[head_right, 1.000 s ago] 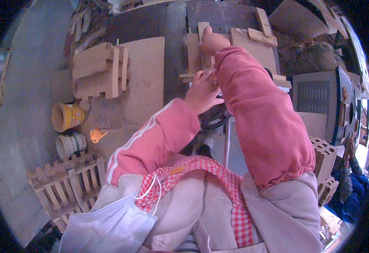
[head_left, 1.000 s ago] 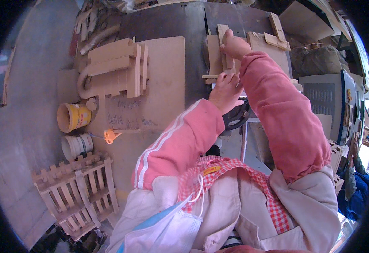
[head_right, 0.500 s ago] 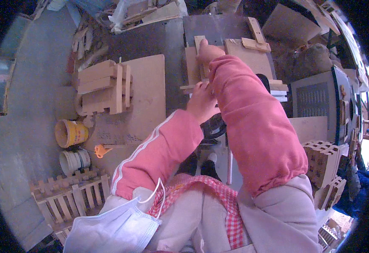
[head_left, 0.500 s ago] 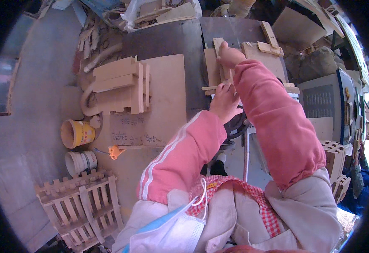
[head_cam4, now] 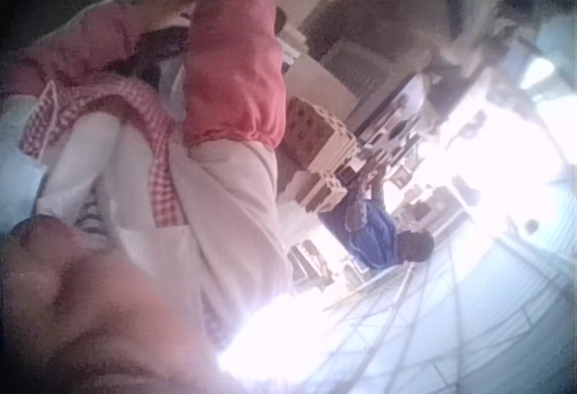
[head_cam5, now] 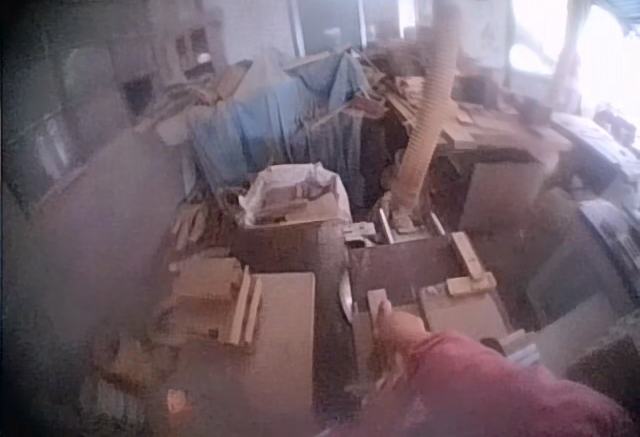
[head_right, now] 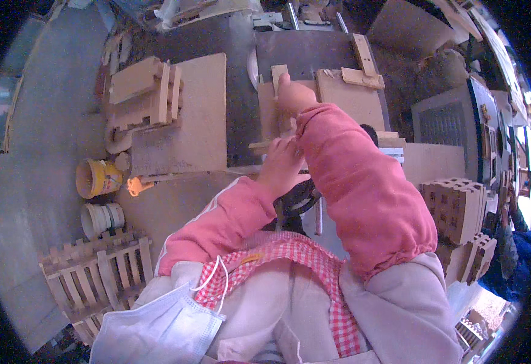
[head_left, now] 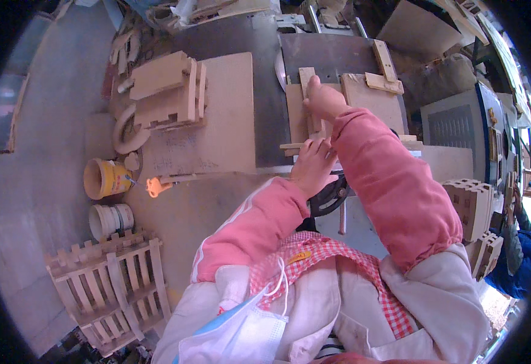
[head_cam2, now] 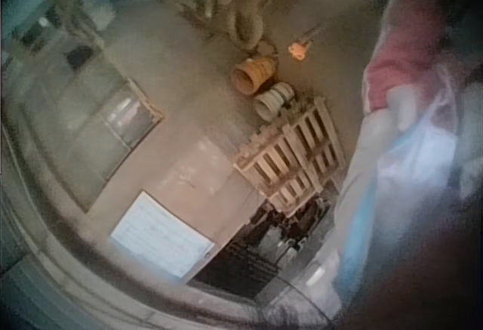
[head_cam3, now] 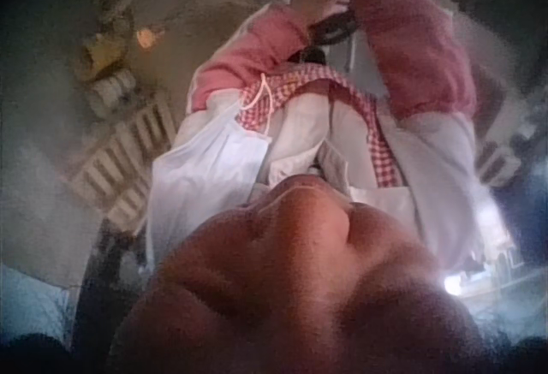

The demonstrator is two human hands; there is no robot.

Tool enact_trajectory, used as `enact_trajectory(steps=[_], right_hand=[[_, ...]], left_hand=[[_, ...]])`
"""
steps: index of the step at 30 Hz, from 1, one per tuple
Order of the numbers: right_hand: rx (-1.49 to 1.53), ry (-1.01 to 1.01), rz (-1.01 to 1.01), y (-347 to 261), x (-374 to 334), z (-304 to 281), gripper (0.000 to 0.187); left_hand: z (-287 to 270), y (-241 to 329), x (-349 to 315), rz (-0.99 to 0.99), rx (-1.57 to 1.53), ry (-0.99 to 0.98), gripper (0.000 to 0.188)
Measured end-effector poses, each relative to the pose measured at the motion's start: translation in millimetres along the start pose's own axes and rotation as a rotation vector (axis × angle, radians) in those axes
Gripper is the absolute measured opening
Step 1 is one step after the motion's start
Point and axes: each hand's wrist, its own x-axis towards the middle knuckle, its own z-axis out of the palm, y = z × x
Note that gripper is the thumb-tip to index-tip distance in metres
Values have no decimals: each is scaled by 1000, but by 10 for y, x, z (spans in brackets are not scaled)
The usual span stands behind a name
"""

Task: The person repeatedly picks up small wooden blocks from a pile, places them into a jig on a table saw, and secures them with a clamp. They then remove the clamped blocks and return them to the pile, repeating this cycle throughout the clip.

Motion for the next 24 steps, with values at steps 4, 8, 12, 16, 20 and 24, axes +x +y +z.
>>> enact_trajectory(steps=[4, 8, 12, 16, 20, 24], right_hand=[[24, -23, -17, -16, -456, 124, 45], [35, 58, -44, 181, -762, -61, 46], [-20, 147, -161, 884, -1057, -619, 47], [-205, 27, -158, 1397, -1332, -691, 44], [-316, 18, -172, 1553, -1569, -592, 37], [-318, 272, -303, 1341, -1522, -553, 43]], left_hand=[[19, 294, -353, -15, 8, -81, 74], [38, 539, -655, -30, 3, -102, 77], [58, 755, -900, -47, -19, -127, 81], [104, 867, -1077, -99, -157, -101, 64], [115, 513, -976, -411, -497, 181, 34], [-50, -214, -710, -858, -415, 285, 32]])
